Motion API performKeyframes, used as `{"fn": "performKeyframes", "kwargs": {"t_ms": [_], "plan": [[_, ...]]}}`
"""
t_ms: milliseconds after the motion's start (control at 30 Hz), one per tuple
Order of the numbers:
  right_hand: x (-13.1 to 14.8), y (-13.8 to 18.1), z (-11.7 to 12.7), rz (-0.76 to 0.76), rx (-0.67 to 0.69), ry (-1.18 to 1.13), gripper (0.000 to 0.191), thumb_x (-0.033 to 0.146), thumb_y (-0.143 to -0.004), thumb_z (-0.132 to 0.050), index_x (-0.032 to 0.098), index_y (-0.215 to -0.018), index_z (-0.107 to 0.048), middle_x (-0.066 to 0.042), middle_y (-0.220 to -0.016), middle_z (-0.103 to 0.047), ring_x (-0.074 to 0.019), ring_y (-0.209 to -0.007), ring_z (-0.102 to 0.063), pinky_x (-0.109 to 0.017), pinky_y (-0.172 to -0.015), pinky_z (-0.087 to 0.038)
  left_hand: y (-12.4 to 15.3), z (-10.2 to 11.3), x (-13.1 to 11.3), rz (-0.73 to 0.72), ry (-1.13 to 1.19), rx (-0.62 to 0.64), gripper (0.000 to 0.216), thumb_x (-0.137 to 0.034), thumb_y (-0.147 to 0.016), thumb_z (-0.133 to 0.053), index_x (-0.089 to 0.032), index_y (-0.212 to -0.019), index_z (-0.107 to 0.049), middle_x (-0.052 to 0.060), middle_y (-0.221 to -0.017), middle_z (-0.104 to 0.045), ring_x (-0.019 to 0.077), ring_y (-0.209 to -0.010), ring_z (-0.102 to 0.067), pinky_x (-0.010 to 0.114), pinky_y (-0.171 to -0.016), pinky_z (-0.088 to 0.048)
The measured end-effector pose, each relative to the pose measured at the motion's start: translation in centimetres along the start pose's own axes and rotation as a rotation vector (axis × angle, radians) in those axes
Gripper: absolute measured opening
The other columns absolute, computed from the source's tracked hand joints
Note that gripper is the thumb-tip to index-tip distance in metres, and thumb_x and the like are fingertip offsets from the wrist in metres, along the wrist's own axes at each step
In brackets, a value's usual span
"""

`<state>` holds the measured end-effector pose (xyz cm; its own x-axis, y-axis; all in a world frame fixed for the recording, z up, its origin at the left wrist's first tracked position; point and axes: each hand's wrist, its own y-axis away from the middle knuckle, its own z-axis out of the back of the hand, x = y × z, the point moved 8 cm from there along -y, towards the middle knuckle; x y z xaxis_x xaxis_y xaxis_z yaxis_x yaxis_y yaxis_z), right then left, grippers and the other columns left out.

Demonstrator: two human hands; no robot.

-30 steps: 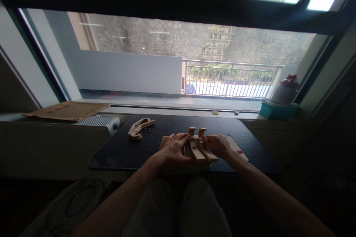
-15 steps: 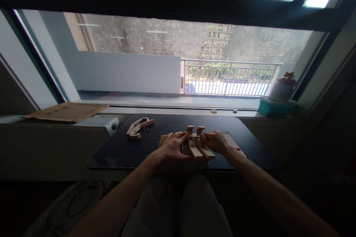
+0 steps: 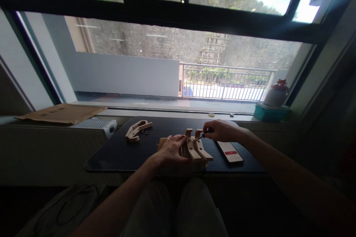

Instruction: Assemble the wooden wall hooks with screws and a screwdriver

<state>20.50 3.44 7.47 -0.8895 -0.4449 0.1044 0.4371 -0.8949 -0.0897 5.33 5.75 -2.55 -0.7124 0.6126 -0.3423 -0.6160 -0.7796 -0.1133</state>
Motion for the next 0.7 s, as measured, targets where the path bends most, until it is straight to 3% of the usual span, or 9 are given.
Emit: {"fn": "performKeyframes", "kwargs": {"t_ms": [167, 400, 700], "plan": [[1.9, -2.2, 1.4, 0.057, -0.012, -0.025, 0.025, 0.04, -0.08, -0.052, 0.022, -0.091, -0.066, -0.001, -0.084, -0.066, -0.0106, -0.067, -0.055, -0.022, -0.056, -0.034, -0.1, 0.0, -0.5, -0.037, 0.003, -0.014, 0.097, -0.071, -0.062, -0.057, -0.03, -0.143, -0.022, 0.004, -0.147, -0.032, 0.0323, -0.134, -0.026, 0.049, -0.113, -0.01], [2.6, -4.5, 0.3, 0.085, 0.034, -0.017, 0.025, 0.041, -0.078, -0.054, 0.022, -0.087, -0.067, 0.0, -0.08, -0.067, -0.0099, -0.064, -0.054, -0.022, -0.054, -0.033, 0.0, 0.1, -0.5, -0.059, 0.003, -0.027, 0.098, -0.072, -0.062, -0.057, -0.026, -0.142, -0.026, 0.007, -0.146, -0.033, 0.0327, -0.133, -0.026, 0.049, -0.112, -0.013], [3.2, -5.2, -0.1, 0.069, 0.102, 0.015, 0.027, 0.045, -0.076, -0.057, 0.023, -0.086, -0.068, 0.0, -0.074, -0.067, -0.0107, -0.063, -0.055, -0.023, -0.055, -0.033, -0.1, 0.0, -0.5, -0.07, 0.011, -0.03, 0.097, -0.072, -0.063, -0.056, -0.027, -0.142, -0.024, 0.005, -0.146, -0.033, 0.03, -0.134, -0.026, 0.046, -0.114, -0.009]]}}
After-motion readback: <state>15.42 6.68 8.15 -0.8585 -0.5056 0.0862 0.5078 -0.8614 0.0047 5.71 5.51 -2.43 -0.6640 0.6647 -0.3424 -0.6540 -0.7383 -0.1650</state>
